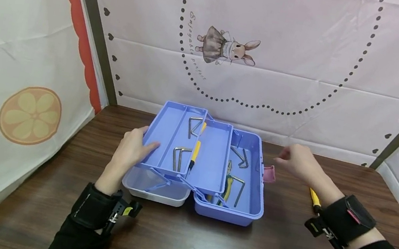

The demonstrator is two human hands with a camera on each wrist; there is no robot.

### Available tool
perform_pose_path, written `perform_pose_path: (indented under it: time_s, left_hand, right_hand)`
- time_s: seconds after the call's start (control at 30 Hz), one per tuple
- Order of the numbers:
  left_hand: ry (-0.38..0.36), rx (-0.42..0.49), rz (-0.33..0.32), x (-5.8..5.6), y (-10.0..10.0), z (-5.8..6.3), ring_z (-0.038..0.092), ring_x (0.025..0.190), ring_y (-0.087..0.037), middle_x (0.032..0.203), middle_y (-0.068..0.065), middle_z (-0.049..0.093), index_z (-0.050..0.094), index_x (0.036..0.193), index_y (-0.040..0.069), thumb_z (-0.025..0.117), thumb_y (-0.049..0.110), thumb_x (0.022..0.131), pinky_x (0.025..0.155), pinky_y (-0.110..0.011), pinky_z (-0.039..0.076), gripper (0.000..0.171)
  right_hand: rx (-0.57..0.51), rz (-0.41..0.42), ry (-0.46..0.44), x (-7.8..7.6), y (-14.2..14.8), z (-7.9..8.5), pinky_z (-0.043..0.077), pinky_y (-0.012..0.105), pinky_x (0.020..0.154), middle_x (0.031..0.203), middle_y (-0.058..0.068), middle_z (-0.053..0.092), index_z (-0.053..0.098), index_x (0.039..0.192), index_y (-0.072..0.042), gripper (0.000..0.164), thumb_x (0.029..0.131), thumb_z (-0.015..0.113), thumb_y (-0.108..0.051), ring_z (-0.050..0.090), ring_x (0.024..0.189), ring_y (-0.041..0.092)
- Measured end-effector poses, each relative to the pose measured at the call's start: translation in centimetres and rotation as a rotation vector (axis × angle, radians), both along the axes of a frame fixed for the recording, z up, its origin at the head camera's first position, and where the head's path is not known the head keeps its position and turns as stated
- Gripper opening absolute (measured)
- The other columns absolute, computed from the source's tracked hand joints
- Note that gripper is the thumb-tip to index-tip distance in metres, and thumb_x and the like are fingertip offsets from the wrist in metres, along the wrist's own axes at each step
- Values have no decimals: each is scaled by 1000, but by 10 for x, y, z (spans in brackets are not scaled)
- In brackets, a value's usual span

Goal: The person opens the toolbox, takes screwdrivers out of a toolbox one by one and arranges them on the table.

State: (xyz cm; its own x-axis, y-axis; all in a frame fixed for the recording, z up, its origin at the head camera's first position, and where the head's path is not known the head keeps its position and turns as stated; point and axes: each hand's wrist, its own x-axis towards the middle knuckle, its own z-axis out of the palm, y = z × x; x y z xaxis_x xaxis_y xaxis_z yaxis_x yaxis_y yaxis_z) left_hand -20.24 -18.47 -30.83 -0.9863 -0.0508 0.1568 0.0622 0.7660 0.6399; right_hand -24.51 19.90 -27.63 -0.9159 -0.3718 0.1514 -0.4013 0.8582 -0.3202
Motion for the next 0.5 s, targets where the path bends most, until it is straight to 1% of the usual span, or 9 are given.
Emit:
perform_pose_path:
  time_s: [0.1,0.2,0.27,0.43,0.5]
  left_hand:
    - [7,-2,-2,0,0,0,55,94,-43,116,-34,48,34,128,-13,57,15,87,72,-48,49,55]
    - [7,-1,-3,0,0,0,55,93,-43,116,-34,48,34,128,-13,57,15,87,72,-48,49,55]
    - [4,-1,-1,0,0,0,55,94,-43,116,-34,47,34,128,-13,57,15,87,73,-48,49,55]
    - [-1,2,1,1,0,1,55,95,-43,117,-33,47,34,129,-13,57,15,87,73,-48,48,56]
    - [-3,5,1,1,0,1,55,94,-43,117,-33,47,34,129,-12,57,16,87,73,-47,49,55]
  right_hand:
    - [-15,55,-7,-2,-24,6,45,31,52,61,5,60,64,69,2,13,76,64,-10,53,55,17]
    - [-7,83,-29,-2,-48,10,45,28,51,61,3,59,64,69,0,13,77,64,-10,52,54,14]
    - [-3,107,-42,-2,-63,12,46,27,52,62,4,59,64,71,0,13,78,64,-11,52,54,14]
    - [32,181,-21,-2,-94,14,46,26,53,64,4,59,63,71,-1,12,78,63,-11,52,56,15]
    - [43,195,-24,-3,-105,13,47,25,54,66,4,60,64,73,-2,12,79,63,-12,53,57,14]
